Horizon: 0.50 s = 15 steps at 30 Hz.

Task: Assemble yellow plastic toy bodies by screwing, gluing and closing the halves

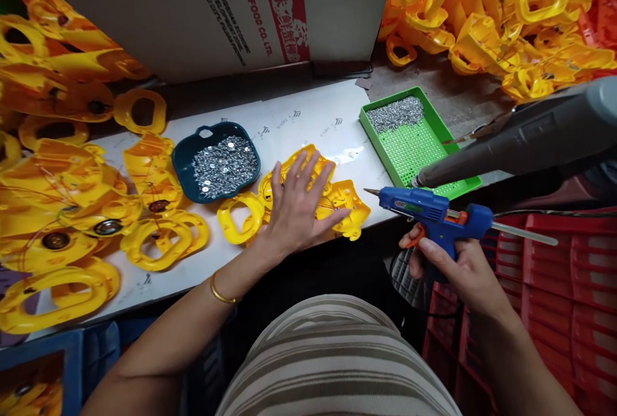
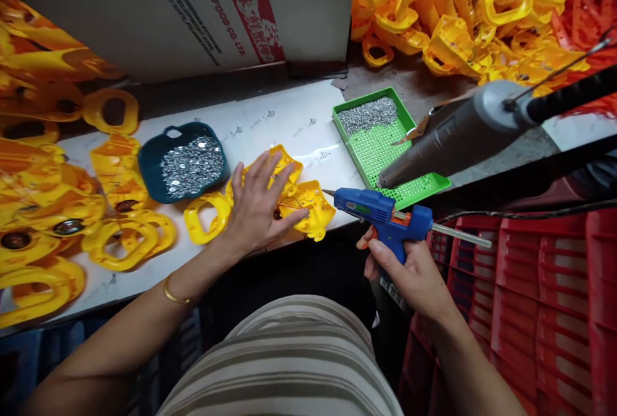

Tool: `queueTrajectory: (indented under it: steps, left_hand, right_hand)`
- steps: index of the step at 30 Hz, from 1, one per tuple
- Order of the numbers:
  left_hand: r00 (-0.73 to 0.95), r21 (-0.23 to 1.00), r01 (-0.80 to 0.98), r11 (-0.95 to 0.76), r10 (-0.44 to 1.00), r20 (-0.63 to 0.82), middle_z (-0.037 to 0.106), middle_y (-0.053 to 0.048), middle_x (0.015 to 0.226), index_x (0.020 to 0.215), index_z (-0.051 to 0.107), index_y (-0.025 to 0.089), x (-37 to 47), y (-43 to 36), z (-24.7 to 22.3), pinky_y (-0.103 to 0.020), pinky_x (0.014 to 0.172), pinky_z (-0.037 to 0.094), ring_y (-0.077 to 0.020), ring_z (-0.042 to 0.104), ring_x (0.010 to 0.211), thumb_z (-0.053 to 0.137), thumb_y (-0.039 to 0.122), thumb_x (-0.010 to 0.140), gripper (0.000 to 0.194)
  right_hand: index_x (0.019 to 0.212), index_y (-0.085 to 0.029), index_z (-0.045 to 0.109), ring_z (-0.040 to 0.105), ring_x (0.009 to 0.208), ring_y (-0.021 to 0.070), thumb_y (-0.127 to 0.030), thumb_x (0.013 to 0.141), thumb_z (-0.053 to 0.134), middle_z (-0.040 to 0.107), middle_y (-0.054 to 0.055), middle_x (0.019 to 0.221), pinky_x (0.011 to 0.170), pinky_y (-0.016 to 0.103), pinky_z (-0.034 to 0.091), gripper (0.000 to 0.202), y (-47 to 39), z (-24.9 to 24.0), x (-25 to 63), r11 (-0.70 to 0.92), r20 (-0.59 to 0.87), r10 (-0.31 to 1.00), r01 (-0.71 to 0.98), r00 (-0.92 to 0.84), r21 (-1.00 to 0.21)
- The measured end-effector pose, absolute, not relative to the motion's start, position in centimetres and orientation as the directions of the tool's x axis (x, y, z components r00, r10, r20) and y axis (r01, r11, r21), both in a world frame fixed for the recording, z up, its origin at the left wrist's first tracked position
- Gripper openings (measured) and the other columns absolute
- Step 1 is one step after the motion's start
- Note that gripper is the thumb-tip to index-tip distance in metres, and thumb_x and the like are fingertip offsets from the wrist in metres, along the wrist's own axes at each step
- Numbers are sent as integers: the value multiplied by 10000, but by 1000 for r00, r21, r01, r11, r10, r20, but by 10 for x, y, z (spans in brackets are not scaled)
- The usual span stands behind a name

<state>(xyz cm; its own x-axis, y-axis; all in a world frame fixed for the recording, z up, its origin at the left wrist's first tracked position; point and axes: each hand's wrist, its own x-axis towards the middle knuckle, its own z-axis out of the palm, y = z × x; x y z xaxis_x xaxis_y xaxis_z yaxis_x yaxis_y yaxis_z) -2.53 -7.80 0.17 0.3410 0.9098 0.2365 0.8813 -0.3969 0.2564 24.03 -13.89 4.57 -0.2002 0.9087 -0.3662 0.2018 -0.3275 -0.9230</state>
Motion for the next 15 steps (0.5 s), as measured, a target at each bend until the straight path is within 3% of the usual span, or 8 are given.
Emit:
queueTrajectory:
  steps: [3, 7, 11, 15]
  left_hand:
    - [190, 244, 943, -224, 970, 154, 330, -191, 1515, 1466, 337, 167, -40, -59, 0, -584, 1137, 131, -385, 212, 1430, 416, 703, 857, 815]
    - [192, 247, 948, -199, 980, 51, 428, -193, 1426, 1470, 317, 157, -47, -42, -6, -581, 1127, 187, -383, 314, 1365, 436, 755, 810, 899]
    - [185, 263, 943, -206, 977, 102, 464, -213, 1341, 1450, 331, 106, -45, -42, -10, -542, 1092, 280, -361, 394, 1267, 486, 731, 800, 915]
    - [172, 281, 938, -203, 976, 132, 453, -214, 1339, 1442, 332, 107, -44, -44, -12, -541, 1073, 303, -362, 388, 1257, 537, 705, 788, 910]
  right_hand:
    - [988, -175, 599, 632, 611, 144, -468, 874, 583, 672, 40, 744, 570, 243, 531, 314, -124, 42, 233, -253, -308, 934, 278, -179, -927]
    - [1006, -166, 617, 658, 705, 187, -528, 863, 561, 687, 73, 863, 609, 279, 545, 394, -97, 33, 218, -163, -263, 948, 436, -179, -885]
    - [1003, -151, 650, 634, 658, 193, -561, 874, 507, 681, 62, 771, 583, 284, 509, 453, -73, 31, 205, -69, -236, 943, 553, -236, -830]
    - [796, -141, 666, 565, 542, 165, -560, 868, 502, 639, 56, 629, 502, 266, 433, 456, -60, 35, 200, -32, -246, 940, 657, -236, -753]
